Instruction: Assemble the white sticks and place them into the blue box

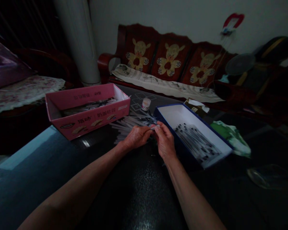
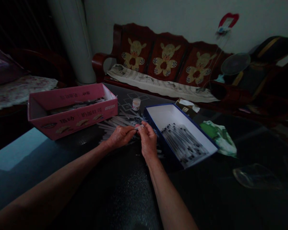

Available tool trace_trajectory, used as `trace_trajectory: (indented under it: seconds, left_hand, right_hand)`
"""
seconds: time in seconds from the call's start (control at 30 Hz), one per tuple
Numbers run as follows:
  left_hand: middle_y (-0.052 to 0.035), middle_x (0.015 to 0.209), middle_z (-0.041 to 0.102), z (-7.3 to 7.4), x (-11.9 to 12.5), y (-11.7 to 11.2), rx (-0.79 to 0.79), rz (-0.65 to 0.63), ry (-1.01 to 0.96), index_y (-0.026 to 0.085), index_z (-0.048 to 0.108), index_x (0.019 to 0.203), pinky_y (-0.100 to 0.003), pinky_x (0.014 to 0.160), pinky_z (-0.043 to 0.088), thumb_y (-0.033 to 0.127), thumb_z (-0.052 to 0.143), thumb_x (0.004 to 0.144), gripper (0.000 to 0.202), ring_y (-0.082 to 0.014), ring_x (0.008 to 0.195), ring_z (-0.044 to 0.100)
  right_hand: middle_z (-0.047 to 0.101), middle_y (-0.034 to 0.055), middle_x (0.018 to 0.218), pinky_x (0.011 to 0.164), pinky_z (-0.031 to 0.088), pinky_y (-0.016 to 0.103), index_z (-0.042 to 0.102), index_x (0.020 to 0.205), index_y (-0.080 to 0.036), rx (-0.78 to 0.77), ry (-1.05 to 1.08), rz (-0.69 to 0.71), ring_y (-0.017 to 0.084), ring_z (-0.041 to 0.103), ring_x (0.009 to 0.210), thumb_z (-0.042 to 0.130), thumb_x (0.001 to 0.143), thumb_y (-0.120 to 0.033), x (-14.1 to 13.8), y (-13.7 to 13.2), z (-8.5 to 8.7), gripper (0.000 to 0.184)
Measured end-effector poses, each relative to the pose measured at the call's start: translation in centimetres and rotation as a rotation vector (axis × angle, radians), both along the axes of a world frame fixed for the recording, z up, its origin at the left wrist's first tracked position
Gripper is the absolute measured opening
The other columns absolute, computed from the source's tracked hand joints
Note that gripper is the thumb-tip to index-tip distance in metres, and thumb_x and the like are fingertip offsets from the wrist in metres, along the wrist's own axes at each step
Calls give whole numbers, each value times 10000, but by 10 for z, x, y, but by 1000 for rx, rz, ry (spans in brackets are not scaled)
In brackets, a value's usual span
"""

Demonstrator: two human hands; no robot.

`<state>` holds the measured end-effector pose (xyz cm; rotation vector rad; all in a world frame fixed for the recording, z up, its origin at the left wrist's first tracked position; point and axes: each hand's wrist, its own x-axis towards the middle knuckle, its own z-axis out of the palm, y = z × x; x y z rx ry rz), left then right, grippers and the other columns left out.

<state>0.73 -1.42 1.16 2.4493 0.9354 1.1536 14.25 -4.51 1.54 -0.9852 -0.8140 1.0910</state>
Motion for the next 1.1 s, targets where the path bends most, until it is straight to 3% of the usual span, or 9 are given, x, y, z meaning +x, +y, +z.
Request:
trace_trajectory:
  seconds: [0.17, 0.3, 0.6, 0.67, 0.77, 0.83, 0.9, 1.0, 1.1]
  left_hand:
    - [-37, 814, 715, 3, 1, -2, -14, 3, -12, 164, 656, 967, -203, 638, 465, 214, 460, 937, 205, -133, 703, 669]
    - [-55, 886, 719, 0, 0, -3, 38, 45, -26, 152, 610, 1106, -225, 660, 498, 214, 501, 915, 229, -156, 752, 686]
    - [-73, 916, 677, -8, -5, 7, 208, 167, -36, 148, 619, 1032, -278, 741, 539, 233, 518, 919, 173, -176, 834, 655]
    - [-80, 937, 660, -10, -6, 10, 238, 158, -49, 151, 622, 1045, -292, 789, 539, 225, 496, 933, 184, -177, 881, 638]
    - [-86, 957, 643, -11, -8, 12, 278, 144, -74, 152, 623, 1048, -309, 829, 537, 216, 477, 943, 191, -178, 919, 618]
    - [-83, 960, 639, -10, -8, 12, 308, 137, -86, 153, 621, 1055, -313, 832, 535, 220, 481, 945, 191, -177, 920, 611]
    - [-80, 959, 639, -7, -7, 9, 345, 127, -99, 156, 622, 1064, -313, 829, 533, 226, 491, 943, 192, -173, 912, 608]
    - [-81, 987, 645, -4, -5, 4, 388, 138, -85, 170, 621, 1091, -332, 846, 522, 238, 513, 932, 204, -186, 934, 605]
    - [-117, 1146, 620, -3, -4, 3, 350, 192, -70, 167, 571, 1205, -385, 937, 482, 249, 532, 915, 304, -229, 1076, 569]
  right_hand:
    - [702, 10, 973, 843, 504, 332, 644, 1008, -206, 31, -14, 17, 155, 642, 857, 751, 677, -345, -7, -3, -1, 374]
    - [671, -24, 876, 779, 510, 294, 663, 912, -203, 35, -67, 27, 132, 622, 786, 751, 683, -346, -5, -3, 2, 283]
    - [661, -6, 849, 648, 522, 266, 585, 971, -198, -20, -55, -209, 135, 636, 736, 722, 682, -409, 14, 7, 11, 383]
    - [664, 33, 937, 696, 531, 314, 556, 1088, -195, 24, -255, -269, 160, 642, 790, 684, 715, -390, 22, 7, 13, 440]
    - [592, 135, 1229, 854, 490, 410, 504, 1251, -193, 235, -818, -415, 232, 587, 1059, 635, 765, -310, 32, 2, 22, 517]
    - [578, 126, 1283, 974, 395, 479, 575, 1196, -211, 391, -1228, -354, 266, 498, 1202, 597, 811, -267, 36, -5, 31, 390]
    - [661, 74, 1162, 1036, 278, 546, 646, 1089, -244, 447, -1513, -231, 285, 470, 1226, 565, 854, -251, 36, -11, 40, 249]
    - [715, 38, 1008, 1041, 210, 570, 672, 1042, -266, 400, -1695, -165, 283, 503, 1167, 531, 886, -238, 36, -16, 50, 212]
    - [699, 66, 999, 958, 342, 460, 701, 1013, -242, 308, -1713, -177, 251, 568, 1030, 523, 878, -248, 52, -16, 59, 223]
